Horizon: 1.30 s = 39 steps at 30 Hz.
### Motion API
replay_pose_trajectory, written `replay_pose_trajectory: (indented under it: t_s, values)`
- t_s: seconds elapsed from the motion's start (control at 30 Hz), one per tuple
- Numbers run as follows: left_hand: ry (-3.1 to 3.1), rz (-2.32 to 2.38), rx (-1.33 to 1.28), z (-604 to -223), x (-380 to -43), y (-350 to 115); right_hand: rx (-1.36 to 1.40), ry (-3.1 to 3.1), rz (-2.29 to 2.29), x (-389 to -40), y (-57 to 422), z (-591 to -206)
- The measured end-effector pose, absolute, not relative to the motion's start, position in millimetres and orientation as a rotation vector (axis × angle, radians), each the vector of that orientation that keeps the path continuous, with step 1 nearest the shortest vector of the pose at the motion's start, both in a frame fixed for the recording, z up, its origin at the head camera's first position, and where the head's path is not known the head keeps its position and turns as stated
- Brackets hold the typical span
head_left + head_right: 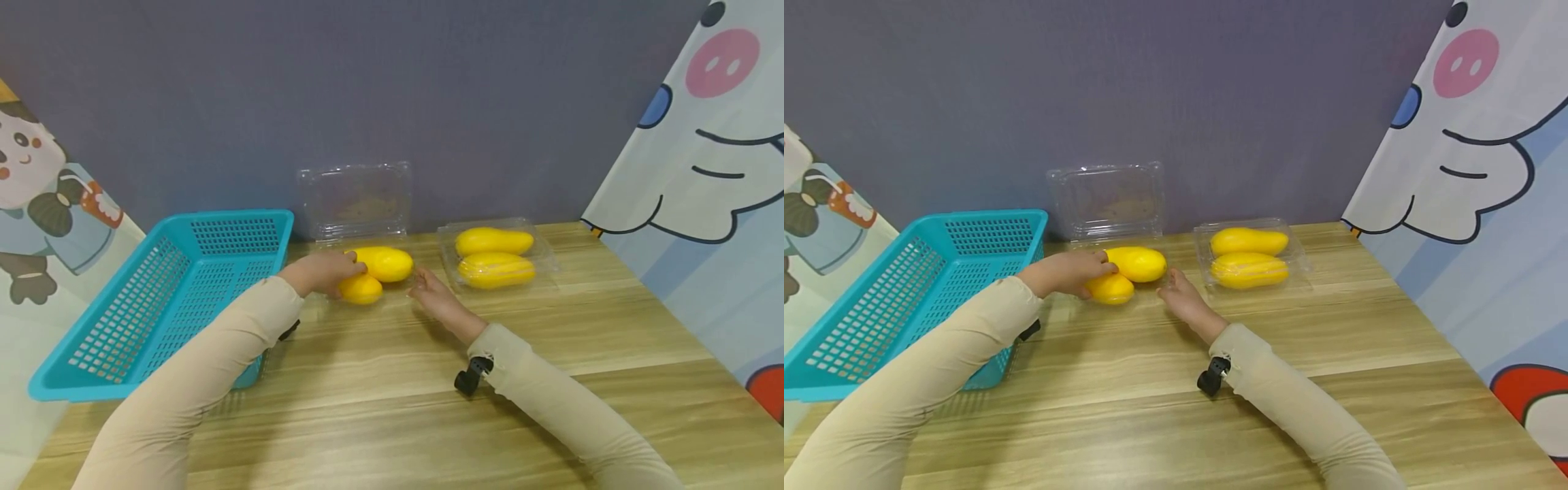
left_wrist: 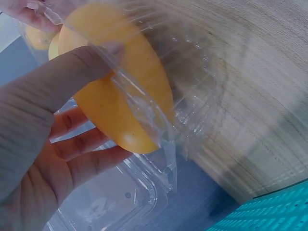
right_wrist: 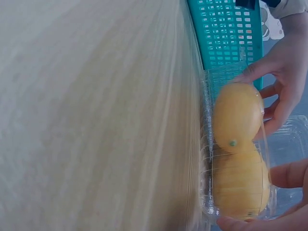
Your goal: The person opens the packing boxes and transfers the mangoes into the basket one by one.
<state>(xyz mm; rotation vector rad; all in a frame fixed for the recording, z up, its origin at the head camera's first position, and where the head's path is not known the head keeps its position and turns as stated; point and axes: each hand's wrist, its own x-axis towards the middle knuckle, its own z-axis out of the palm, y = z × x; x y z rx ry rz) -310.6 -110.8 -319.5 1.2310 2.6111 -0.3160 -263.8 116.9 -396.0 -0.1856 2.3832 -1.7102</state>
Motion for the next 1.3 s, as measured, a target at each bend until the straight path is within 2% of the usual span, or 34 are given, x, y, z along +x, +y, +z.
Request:
replay_pose_trajectory:
  t_s: [0.5,0.87,1.17,1.3]
  values:
    - [2.607,-0.121,1.259,-318,-312,-119,-0.184,2.381,-1.711,-262,116,-395]
    - [2.578,-0.218,1.24,-317,-315,-117,-0.185,2.374,-1.704,-262,117,-394]
    - [2.57,-0.218,1.2,-317,-316,-115,-0.187,2.37,-1.679,-251,114,-375]
    - [2.567,-0.205,1.194,-318,-316,-116,-0.188,2.389,-1.698,-260,116,-391]
